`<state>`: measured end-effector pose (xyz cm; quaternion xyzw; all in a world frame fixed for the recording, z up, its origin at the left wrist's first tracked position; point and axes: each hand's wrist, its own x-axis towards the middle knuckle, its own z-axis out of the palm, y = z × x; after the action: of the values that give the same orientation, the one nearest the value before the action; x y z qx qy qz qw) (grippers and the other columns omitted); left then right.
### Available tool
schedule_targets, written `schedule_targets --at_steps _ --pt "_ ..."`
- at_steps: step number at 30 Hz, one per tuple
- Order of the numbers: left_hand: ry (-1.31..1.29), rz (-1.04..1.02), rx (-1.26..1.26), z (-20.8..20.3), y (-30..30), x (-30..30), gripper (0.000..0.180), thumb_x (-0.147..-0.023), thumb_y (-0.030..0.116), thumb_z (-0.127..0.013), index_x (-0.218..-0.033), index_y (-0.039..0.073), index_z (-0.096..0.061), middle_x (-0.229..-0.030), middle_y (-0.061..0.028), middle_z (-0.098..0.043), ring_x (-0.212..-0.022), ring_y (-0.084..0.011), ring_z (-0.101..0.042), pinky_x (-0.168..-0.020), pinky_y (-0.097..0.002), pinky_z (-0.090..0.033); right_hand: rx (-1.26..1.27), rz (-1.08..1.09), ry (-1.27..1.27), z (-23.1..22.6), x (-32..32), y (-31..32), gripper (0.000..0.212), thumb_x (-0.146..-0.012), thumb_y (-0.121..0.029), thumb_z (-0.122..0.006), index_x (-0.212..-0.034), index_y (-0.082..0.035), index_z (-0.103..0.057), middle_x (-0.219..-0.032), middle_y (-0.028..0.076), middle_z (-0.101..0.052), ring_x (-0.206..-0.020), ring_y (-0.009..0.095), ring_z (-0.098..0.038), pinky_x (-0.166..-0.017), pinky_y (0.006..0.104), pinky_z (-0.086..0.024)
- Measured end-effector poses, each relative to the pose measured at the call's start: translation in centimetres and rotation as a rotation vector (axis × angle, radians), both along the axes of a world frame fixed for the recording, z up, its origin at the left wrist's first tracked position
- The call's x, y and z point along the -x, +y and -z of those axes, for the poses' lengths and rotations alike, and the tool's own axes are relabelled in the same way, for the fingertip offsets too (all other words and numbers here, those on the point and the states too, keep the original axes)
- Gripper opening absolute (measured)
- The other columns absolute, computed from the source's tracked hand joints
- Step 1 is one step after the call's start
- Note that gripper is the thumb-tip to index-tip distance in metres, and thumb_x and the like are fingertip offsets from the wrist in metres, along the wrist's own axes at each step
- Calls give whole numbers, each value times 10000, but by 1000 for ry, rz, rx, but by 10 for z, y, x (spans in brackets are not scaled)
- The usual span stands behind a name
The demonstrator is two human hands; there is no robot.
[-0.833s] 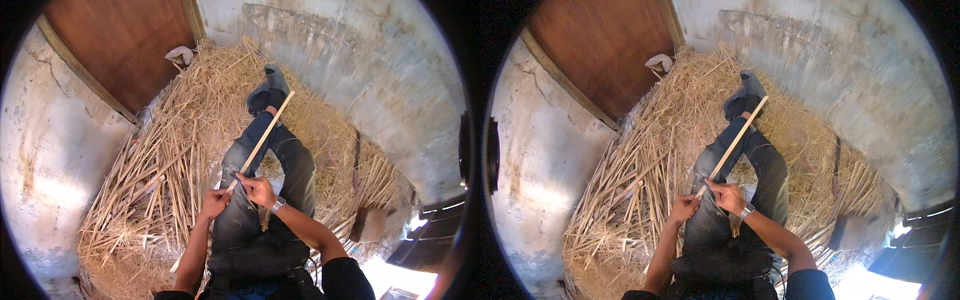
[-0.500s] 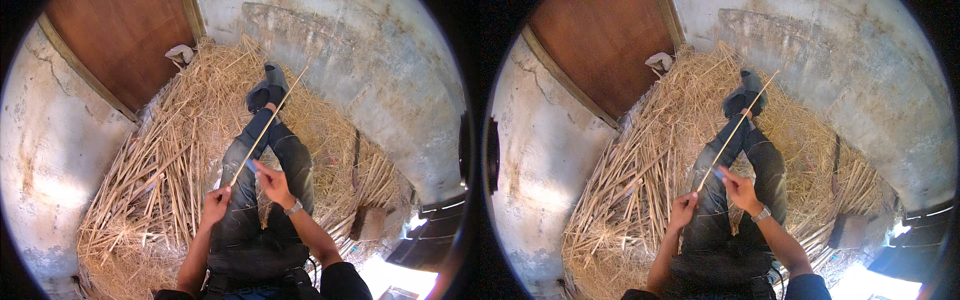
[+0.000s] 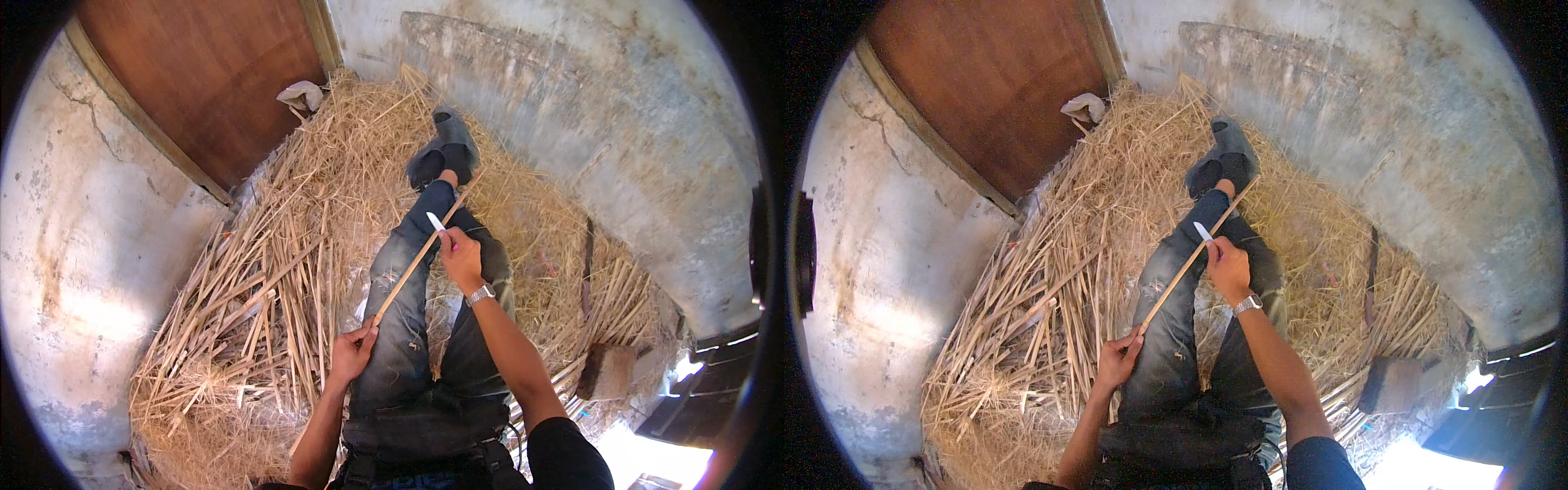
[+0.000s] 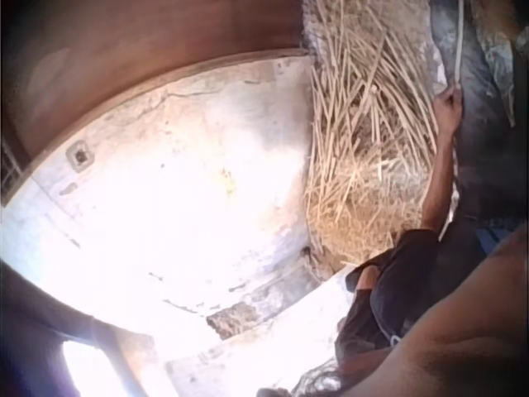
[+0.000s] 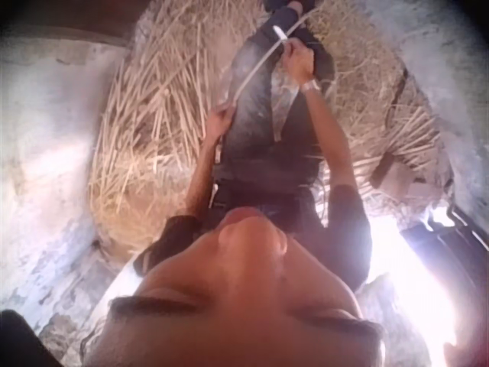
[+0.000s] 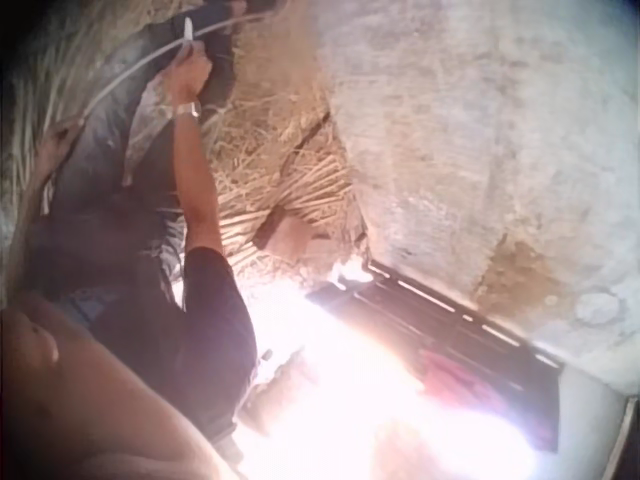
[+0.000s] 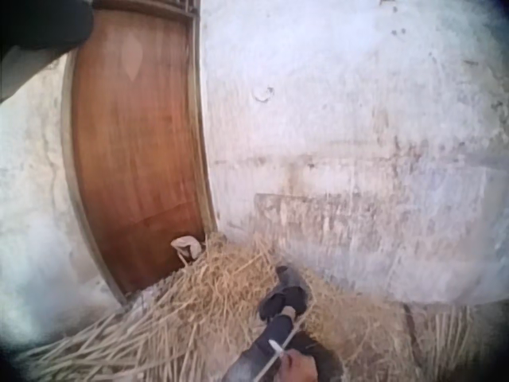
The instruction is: The person is shaving a thin wooden strip with a knife while sitting on a pile of straw. They hold the wooden strip with one hand and use the knife to scrape thin shavings from its surface.
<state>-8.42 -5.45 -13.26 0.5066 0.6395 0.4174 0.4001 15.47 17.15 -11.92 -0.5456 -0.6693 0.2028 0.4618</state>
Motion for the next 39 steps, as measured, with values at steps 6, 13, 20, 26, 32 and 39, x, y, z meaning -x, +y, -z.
schedule_targets --at_steps 6,13,20,26,32,39 --pt "82 -8 100 -9 5 -6 338 -1006 257 -670 -1219 -4 -699 -1146 -190 -744 -906 -85 -684 -798 -273 -537 15 -66 49 14 29 -42 174 -928 -194 -709 -827 -56 -679 -651 200 -618 -568 380 -638 -506 420 -482" --pt "63 -14 98 -29 19 -19 319 -1002 257 -670 -1130 -33 -709 -1069 -243 -743 -914 -109 -674 -806 -297 -525 166 -163 49 19 35 -78 127 -904 -200 -724 -878 -76 -717 -683 203 -647 -584 357 -664 -515 415 -492" --pt "196 -4 82 -46 31 -29 293 -1004 215 -663 -1066 -67 -711 -1003 -269 -742 -916 -121 -675 -810 -314 -532 142 -234 38 -12 39 -117 98 -914 -165 -707 -876 -76 -722 -685 193 -658 -583 334 -674 -506 404 -499" --pt "134 72 79 -59 38 -35 261 -986 243 -686 -1127 33 -747 -798 -152 -730 -695 -108 -645 -696 -276 -521 137 -370 172 -20 42 -149 87 -931 -113 -699 -889 -38 -707 -658 111 -668 -523 231 -644 -500 344 -472" --pt "-217 45 -116 -65 34 -41 333 -1015 255 -671 -1238 11 -716 -794 -40 -724 -697 -90 -599 -649 -271 -482 582 -337 875 -19 36 -145 166 -987 -112 -644 -873 0 -688 -630 -17 -573 -570 50 -521 -516 240 -386" --pt "-345 51 294 -64 32 -26 391 -1033 273 -649 -1342 34 -659 -647 68 -469 -530 -25 -366 -473 -234 -290 49 -95 56 -49 24 -75 212 -1003 -208 -638 -866 -49 -663 -575 124 -563 -468 238 -577 -453 370 -421"
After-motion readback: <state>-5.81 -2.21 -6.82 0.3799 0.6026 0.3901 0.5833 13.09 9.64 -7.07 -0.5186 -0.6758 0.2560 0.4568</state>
